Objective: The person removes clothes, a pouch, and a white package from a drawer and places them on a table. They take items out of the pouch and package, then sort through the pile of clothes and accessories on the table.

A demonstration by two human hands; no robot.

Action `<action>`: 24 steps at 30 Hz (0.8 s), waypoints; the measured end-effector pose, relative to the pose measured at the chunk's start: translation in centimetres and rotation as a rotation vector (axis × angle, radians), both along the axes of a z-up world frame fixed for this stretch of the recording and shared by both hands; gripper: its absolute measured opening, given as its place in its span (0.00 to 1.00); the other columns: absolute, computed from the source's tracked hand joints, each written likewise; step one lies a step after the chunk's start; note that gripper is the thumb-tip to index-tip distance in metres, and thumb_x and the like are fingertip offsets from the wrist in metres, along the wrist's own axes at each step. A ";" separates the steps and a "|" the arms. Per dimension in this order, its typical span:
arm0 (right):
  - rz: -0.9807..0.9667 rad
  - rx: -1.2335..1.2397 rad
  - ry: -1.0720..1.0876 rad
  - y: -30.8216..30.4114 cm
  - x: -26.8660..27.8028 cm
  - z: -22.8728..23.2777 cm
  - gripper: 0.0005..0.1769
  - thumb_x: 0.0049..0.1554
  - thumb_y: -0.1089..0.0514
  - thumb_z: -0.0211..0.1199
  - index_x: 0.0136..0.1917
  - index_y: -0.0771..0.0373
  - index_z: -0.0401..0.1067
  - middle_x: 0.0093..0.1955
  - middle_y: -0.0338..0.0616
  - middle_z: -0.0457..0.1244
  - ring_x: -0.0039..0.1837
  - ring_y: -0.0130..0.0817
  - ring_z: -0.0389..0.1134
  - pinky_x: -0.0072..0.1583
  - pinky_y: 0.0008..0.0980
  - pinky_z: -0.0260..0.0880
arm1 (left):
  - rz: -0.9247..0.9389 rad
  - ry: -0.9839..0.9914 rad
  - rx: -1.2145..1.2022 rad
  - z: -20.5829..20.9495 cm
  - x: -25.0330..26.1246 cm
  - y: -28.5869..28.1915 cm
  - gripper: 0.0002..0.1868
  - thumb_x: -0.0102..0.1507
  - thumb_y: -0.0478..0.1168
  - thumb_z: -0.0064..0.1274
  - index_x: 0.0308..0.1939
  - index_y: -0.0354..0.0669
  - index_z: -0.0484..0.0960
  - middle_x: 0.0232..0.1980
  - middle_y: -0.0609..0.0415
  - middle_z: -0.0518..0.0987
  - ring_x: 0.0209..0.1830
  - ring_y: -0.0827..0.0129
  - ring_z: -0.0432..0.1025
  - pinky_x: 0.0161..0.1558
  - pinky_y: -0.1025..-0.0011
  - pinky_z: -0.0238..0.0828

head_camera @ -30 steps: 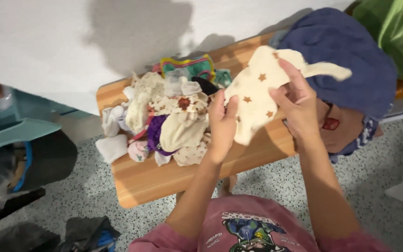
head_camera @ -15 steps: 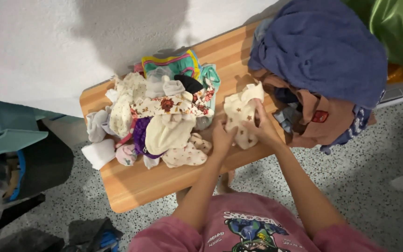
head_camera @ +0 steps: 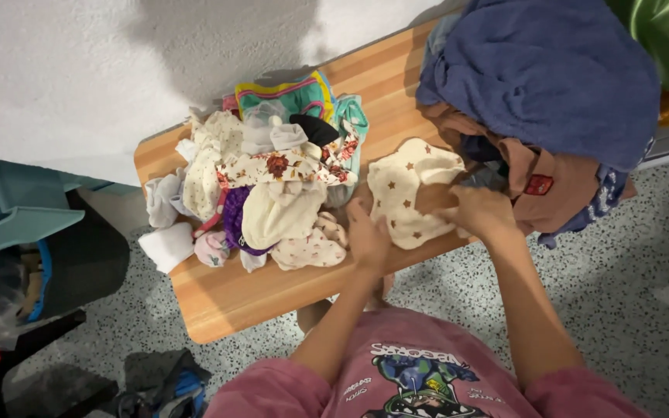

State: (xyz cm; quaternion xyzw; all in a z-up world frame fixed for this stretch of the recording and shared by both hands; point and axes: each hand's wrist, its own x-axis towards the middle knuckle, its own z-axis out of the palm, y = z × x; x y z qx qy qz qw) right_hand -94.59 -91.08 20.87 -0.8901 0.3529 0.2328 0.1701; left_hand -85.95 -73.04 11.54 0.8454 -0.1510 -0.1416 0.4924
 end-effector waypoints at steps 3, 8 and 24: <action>-0.061 -0.106 -0.173 0.6 -0.2 -1.2 0.26 0.55 0.35 0.70 0.55 0.57 0.79 0.56 0.51 0.71 0.57 0.48 0.74 0.58 0.43 0.73 | -0.196 -0.665 0.111 0.3 -0.7 0.6 0.27 0.58 0.32 0.53 0.61 0.29 0.70 0.64 0.31 0.70 0.63 0.35 0.64 0.61 0.45 0.60; -0.048 -0.236 -0.665 4.2 1.7 -6.2 0.19 0.61 0.48 0.65 0.63 0.58 0.74 0.64 0.54 0.66 0.59 0.54 0.70 0.59 0.45 0.72 | -0.623 -0.627 0.115 -8.0 1.1 -2.1 0.33 0.62 0.33 0.46 0.72 0.35 0.66 0.76 0.38 0.65 0.81 0.42 0.55 0.79 0.48 0.53; -0.002 -0.169 -0.647 5.1 -1.8 -6.7 0.32 0.57 0.47 0.68 0.70 0.62 0.68 0.70 0.55 0.62 0.70 0.55 0.62 0.67 0.47 0.66 | -0.585 -0.530 0.413 -1.6 2.7 -2.9 0.40 0.63 0.57 0.51 0.76 0.50 0.60 0.81 0.40 0.49 0.81 0.36 0.38 0.68 0.30 0.41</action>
